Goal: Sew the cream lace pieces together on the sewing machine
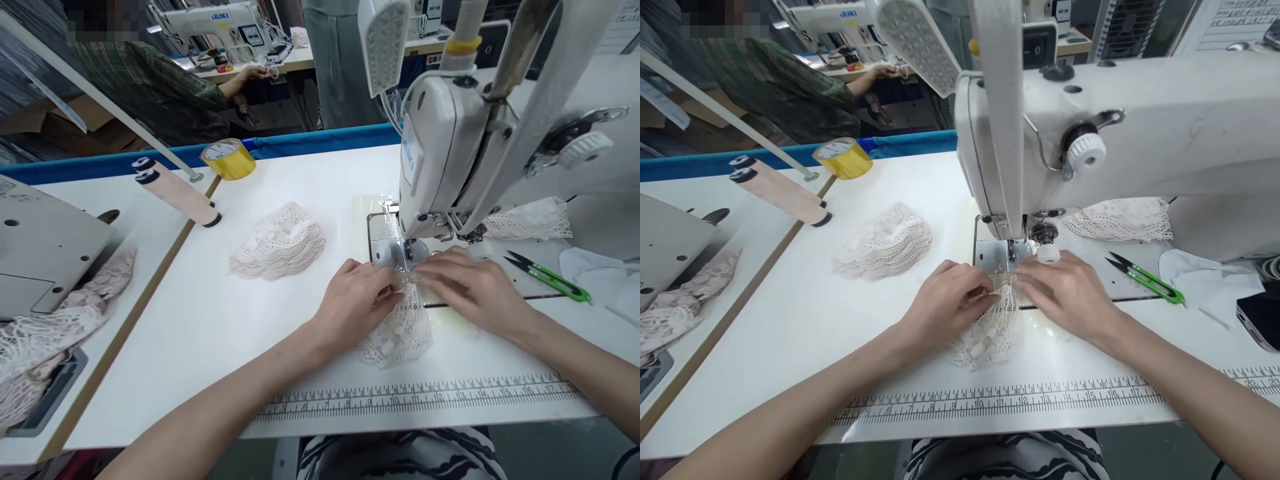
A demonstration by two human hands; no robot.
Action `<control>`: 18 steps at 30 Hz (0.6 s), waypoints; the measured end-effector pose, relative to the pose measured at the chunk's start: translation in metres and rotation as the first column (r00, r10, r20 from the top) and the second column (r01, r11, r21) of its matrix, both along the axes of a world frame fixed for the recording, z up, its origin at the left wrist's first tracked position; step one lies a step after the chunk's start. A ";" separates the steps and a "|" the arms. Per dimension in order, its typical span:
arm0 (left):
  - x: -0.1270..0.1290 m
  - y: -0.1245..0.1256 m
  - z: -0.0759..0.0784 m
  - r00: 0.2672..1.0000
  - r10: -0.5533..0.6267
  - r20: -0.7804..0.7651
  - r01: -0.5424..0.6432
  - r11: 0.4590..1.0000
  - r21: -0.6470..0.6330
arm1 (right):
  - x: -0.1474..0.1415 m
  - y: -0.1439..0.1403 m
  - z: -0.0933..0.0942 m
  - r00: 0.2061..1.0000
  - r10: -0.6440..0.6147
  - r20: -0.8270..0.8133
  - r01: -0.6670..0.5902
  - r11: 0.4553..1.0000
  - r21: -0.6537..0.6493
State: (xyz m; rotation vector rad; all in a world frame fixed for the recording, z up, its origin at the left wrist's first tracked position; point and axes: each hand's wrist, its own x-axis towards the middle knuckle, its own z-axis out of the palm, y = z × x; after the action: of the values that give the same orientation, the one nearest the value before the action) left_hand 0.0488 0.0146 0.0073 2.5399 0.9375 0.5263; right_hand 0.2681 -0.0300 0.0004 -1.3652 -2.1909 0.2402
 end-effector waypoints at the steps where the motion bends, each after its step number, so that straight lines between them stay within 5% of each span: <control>1: 0.001 0.000 0.001 0.996 0.019 0.088 -0.010 0.995 -0.102 | -0.002 -0.001 0.001 0.997 -0.001 -0.075 -0.007 0.995 -0.101; 3: 0.003 -0.002 0.005 0.965 0.091 0.246 -0.003 0.942 -0.335 | -0.007 -0.003 0.004 0.980 -0.043 -0.194 -0.015 0.958 -0.287; 7: 0.003 -0.002 0.012 0.868 0.258 0.424 0.106 0.737 -0.667 | -0.013 -0.007 0.010 0.921 -0.094 -0.378 -0.125 0.847 -0.516; 10: 0.001 -0.001 0.014 0.840 0.321 0.438 0.159 0.626 -0.763 | -0.015 -0.008 0.013 0.847 -0.127 -0.516 -0.243 0.770 -0.590; 18: 0.000 0.001 0.010 0.815 0.416 0.404 0.158 0.512 -0.844 | -0.013 -0.005 0.010 0.787 -0.113 -0.607 -0.297 0.793 -0.532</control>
State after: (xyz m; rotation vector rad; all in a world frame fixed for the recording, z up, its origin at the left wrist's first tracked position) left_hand 0.0486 0.0156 0.0178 1.2692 0.8520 0.6093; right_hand 0.2553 -0.0352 0.0103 -1.2151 -1.6533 1.3417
